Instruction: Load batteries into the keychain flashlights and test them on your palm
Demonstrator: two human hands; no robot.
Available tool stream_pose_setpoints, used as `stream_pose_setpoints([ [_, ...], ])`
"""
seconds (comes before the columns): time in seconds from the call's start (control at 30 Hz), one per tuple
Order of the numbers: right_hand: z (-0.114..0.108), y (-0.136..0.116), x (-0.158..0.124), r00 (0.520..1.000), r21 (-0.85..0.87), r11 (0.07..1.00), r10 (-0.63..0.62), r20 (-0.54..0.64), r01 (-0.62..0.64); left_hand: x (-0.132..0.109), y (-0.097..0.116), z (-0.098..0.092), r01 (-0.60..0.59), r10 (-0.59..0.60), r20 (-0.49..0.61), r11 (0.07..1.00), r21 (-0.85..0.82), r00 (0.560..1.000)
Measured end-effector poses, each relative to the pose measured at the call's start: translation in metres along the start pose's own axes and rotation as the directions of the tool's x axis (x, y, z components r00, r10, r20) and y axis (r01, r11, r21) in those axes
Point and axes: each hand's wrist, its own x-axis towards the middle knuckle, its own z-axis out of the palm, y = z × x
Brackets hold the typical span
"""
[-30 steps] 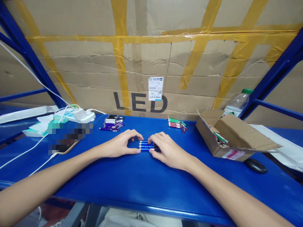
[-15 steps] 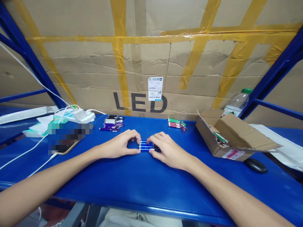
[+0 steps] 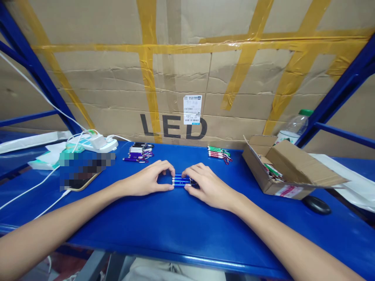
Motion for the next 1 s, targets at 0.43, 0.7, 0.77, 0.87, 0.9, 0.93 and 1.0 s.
stream_pose_setpoints([
  [0.43, -0.001, -0.0015, -0.0007, 0.999, 0.001, 0.999, -0.043, 0.01, 0.043, 0.0001, 0.0006, -0.0019, -0.045, 0.045, 0.024, 0.999, -0.012, 0.999],
  [0.7, 0.0004, -0.0001, -0.0014, 1.0, 0.009, 1.0, -0.03, 0.004, 0.029, -0.0008, 0.0019, -0.0017, -0.003, 0.003, 0.014, 1.0, -0.009, 1.0],
  [0.77, 0.0004, 0.0003, -0.0018, 1.0, 0.014, 1.0, -0.025, 0.006, 0.025, -0.0009, 0.0023, -0.0017, 0.009, -0.009, 0.018, 1.0, -0.008, 1.0],
  [0.87, -0.0003, -0.0005, -0.0017, 1.0, 0.013, 0.999, -0.03, 0.009, 0.03, -0.001, 0.002, -0.0019, 0.015, -0.014, 0.018, 1.0, -0.018, 1.0],
  [0.9, -0.0008, -0.0011, -0.0016, 0.999, 0.011, 0.999, -0.033, 0.011, 0.033, -0.001, 0.0019, -0.0022, 0.013, -0.013, 0.016, 1.0, -0.028, 1.0],
  [0.93, -0.0012, -0.0018, -0.0015, 0.999, 0.007, 0.999, -0.036, 0.012, 0.036, -0.0011, 0.0018, -0.0025, 0.011, -0.011, 0.014, 0.999, -0.04, 1.0],
  [1.0, -0.0021, -0.0031, -0.0015, 0.999, 0.0, 0.999, -0.039, 0.01, 0.039, -0.0013, 0.002, -0.0032, 0.012, -0.011, 0.01, 0.997, -0.07, 1.0],
])
